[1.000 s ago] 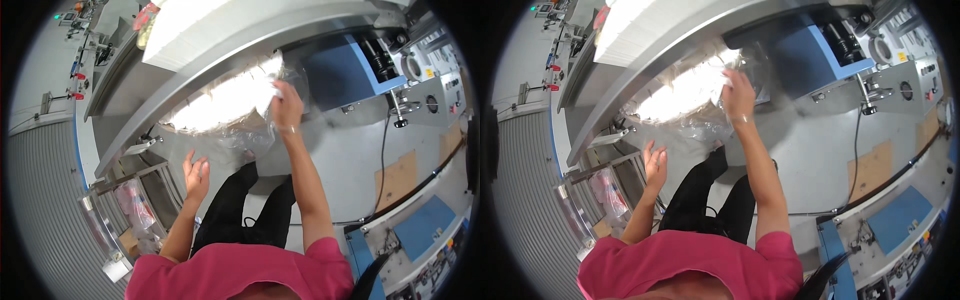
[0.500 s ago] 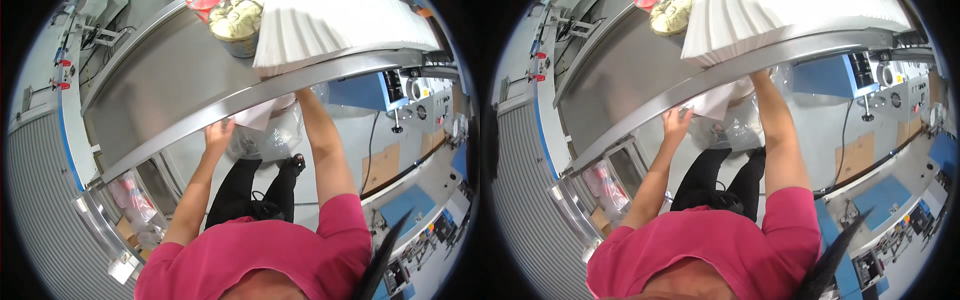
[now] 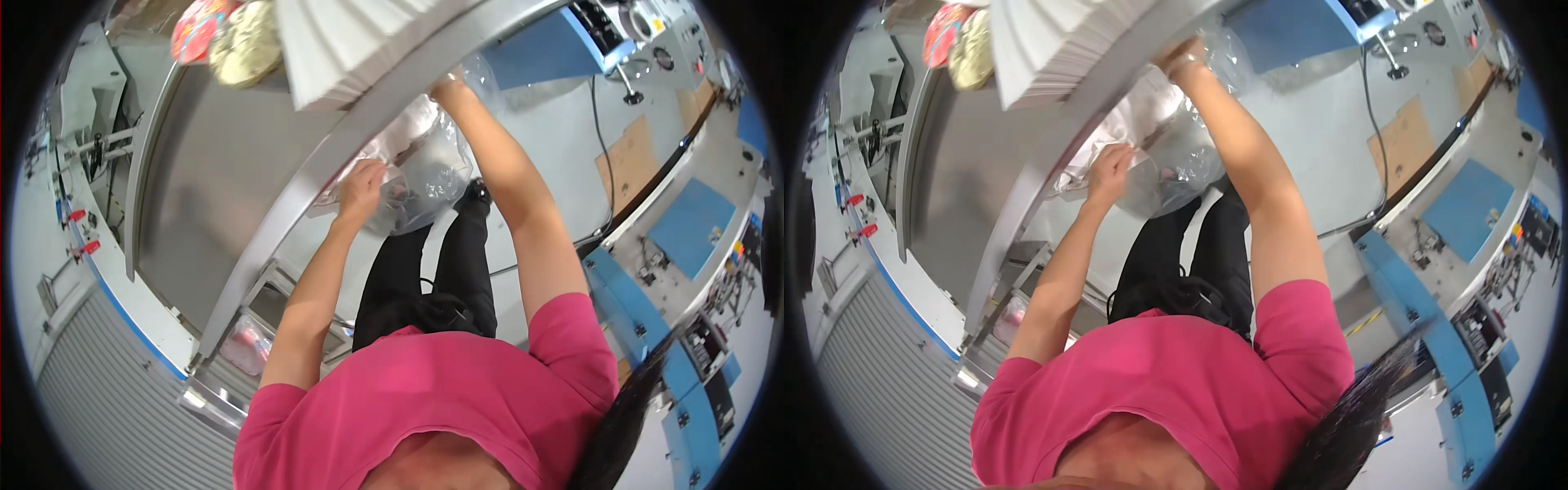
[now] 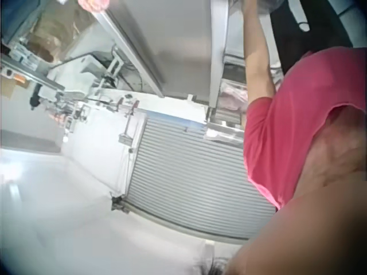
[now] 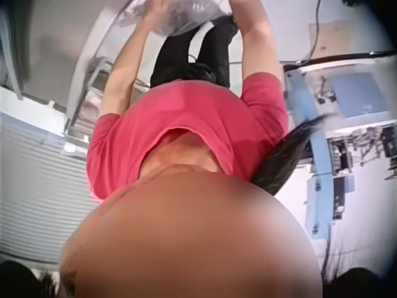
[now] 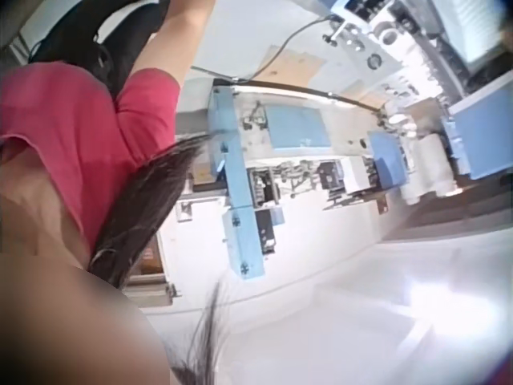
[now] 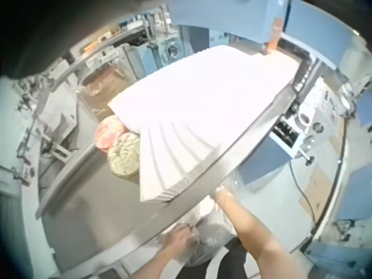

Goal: Transferring stacks of paper napkins from a production line/container to a moving conveyor belt.

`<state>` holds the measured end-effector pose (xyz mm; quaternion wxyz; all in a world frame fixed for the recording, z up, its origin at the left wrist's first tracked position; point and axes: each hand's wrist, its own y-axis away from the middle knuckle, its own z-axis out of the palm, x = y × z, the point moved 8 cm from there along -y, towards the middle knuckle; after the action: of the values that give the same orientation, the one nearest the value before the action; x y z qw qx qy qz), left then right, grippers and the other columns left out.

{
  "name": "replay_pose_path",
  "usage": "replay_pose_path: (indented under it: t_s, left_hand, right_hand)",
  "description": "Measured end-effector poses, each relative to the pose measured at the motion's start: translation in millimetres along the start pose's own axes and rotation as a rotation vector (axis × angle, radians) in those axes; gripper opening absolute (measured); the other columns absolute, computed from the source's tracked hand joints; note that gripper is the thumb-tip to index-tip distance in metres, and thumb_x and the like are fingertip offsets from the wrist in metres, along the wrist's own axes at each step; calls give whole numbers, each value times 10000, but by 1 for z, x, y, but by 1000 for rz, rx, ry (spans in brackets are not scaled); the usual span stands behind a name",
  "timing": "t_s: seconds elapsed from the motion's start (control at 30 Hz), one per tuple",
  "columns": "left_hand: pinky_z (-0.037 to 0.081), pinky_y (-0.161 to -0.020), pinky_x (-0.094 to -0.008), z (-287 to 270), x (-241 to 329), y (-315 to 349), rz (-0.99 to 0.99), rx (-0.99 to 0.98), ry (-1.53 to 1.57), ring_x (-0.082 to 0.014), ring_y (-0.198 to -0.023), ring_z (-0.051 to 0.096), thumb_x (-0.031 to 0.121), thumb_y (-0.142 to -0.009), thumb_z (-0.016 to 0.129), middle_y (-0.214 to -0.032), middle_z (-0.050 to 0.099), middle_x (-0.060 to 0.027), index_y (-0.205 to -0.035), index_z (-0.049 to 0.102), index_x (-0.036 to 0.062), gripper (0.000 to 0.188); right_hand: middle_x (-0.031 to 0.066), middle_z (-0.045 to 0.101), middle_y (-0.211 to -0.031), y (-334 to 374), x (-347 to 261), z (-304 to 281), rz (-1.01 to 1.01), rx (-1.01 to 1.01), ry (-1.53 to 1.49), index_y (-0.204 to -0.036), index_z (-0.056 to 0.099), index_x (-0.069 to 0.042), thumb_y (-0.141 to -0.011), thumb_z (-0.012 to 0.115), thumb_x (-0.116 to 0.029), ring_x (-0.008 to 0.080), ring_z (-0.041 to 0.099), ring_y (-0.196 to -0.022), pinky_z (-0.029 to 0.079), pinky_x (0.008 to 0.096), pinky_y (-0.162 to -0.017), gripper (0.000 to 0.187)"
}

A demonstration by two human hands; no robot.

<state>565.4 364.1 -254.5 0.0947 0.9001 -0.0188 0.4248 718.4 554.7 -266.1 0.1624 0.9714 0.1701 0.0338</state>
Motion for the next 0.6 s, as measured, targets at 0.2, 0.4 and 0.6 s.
replay_pose_path:
  t_s: [0.2, 0.4, 0.6]
  left_hand:
    - [460, -724, -457, 13, -35, -25, -184, -254, -487, -385, -773, 597, 165, -775, 598, -803, 629, -206, -678, 656, -3, 203]
    - [493, -784, -417, 46, -63, -56, -368, -460, -738, -388, -909, 602, 122, -788, 575, -929, 631, -248, -869, 653, -19, 180]
    - [472, -796, -406, -9, 1, -7, -144, -130, -209, -348, -937, 588, 85, -839, 529, -1047, 628, -172, -934, 651, 23, 167]
  right_hand:
    - [111, 561, -1217, -36, 5, 15, 200, 21, -457, -1177, 541, -88, -872, 450, -271, 266, 531, -1142, 382, 413, -963, 367]
    - [171, 467, -1302, -28, 4, -3, 138, -62, -382, -1261, 432, -8, -878, 450, -201, 306, 471, -1204, 366, 420, -986, 429]
    - [232, 373, -1387, 26, 12, -17, 44, -61, -219, -1344, 324, 73, -885, 450, -131, 345, 411, -1266, 350, 428, -1009, 518]
